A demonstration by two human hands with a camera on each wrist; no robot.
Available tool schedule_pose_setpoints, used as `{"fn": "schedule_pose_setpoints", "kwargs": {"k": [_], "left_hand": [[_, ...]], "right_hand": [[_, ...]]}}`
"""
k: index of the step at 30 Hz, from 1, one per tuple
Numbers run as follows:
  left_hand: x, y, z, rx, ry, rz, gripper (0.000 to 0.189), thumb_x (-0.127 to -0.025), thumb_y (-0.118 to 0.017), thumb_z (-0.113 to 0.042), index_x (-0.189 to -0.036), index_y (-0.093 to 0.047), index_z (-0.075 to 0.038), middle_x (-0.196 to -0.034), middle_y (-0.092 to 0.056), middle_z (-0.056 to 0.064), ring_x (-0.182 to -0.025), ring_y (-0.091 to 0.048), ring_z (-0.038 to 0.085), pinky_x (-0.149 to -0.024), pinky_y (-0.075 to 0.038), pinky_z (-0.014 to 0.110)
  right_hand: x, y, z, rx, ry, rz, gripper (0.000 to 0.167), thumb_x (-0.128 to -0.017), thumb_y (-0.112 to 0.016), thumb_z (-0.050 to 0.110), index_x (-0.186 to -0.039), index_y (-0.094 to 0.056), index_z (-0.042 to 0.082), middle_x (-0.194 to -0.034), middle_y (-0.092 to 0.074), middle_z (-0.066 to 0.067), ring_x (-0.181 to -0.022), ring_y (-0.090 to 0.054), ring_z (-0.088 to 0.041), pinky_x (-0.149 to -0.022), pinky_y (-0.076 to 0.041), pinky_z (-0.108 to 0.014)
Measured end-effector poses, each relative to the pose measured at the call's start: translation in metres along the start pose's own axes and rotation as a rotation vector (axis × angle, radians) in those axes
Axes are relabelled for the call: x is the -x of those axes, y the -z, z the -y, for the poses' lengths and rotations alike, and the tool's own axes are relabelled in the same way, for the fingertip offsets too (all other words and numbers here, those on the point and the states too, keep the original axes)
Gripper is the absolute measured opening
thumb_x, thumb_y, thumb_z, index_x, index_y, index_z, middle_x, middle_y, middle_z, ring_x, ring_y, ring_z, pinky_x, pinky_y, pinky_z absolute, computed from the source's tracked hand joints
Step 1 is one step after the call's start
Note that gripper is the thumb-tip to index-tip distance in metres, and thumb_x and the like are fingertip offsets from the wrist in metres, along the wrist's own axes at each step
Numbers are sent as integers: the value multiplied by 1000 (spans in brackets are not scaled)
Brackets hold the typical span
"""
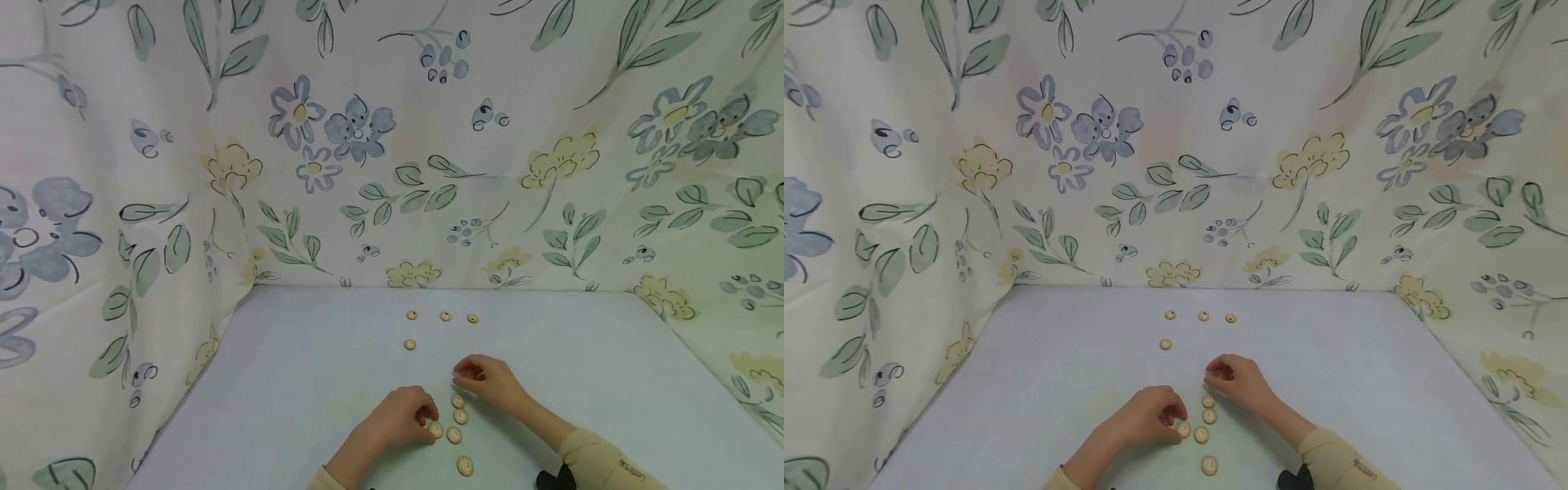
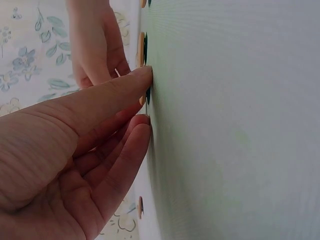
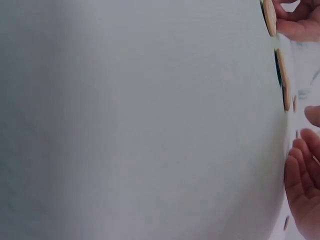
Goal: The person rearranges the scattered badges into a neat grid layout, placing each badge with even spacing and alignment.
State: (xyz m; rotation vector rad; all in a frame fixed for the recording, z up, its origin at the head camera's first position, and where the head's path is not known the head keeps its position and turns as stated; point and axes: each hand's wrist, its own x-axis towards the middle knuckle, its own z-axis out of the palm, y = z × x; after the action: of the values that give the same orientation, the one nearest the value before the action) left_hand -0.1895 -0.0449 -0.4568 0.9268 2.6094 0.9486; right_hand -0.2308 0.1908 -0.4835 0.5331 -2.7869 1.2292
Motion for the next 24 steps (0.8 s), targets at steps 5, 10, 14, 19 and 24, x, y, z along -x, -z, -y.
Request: {"fn": "schedule_pose_setpoints", "kwargs": {"k": [5, 10, 14, 19, 24], "left_hand": [[0, -1, -1, 10, 16, 2, 24, -69, -86, -11, -86, -70, -14, -74, -53, -11, -65, -47, -2, -64, -42, 17], [0, -2, -1, 16, 17, 5, 24, -70, -86, -10, -86, -70, -14, -73, -53, -11, -64, -47, -2, -64, -42, 17], [0, -2, -2, 13, 18, 6, 23, -70, -86, -11, -86, -70, -14, -73, -53, -11, -64, -46, -2, -64, -42, 17], [0, -2, 0, 7, 18, 0, 24, -70, -86, -11, -86, -69, -15, -74, -52, -11, -65, -47, -2, -64, -42, 17], [-1, -2, 2, -2, 15, -4, 24, -69, -86, -11, -86, -69, -15, -74, -52, -12, -65, -47, -2, -64, -42, 17]], "right_hand": [[8, 2, -2, -12, 3, 11, 15, -86, -75, 22, -96, -69, 13, -81, -61, 8, -74, -55, -7, -67, -49, -23], [15, 2, -1, -20, -12, 19, 15, -86, -75, 24, -97, -70, 14, -81, -62, 10, -73, -57, -6, -67, -49, -24], [20, 2, -1, -27, -2, 21, 16, -86, -75, 24, -97, -70, 14, -81, -62, 10, -73, -57, -6, -67, -50, -24], [24, 4, 0, -36, 15, 30, 16, -87, -74, 23, -98, -69, 13, -82, -63, 10, -74, -58, -5, -68, -50, -24], [25, 6, 1, -51, 14, 29, 16, -88, -73, 25, -99, -69, 14, -84, -64, 9, -76, -58, -7, -69, -51, -25]]}}
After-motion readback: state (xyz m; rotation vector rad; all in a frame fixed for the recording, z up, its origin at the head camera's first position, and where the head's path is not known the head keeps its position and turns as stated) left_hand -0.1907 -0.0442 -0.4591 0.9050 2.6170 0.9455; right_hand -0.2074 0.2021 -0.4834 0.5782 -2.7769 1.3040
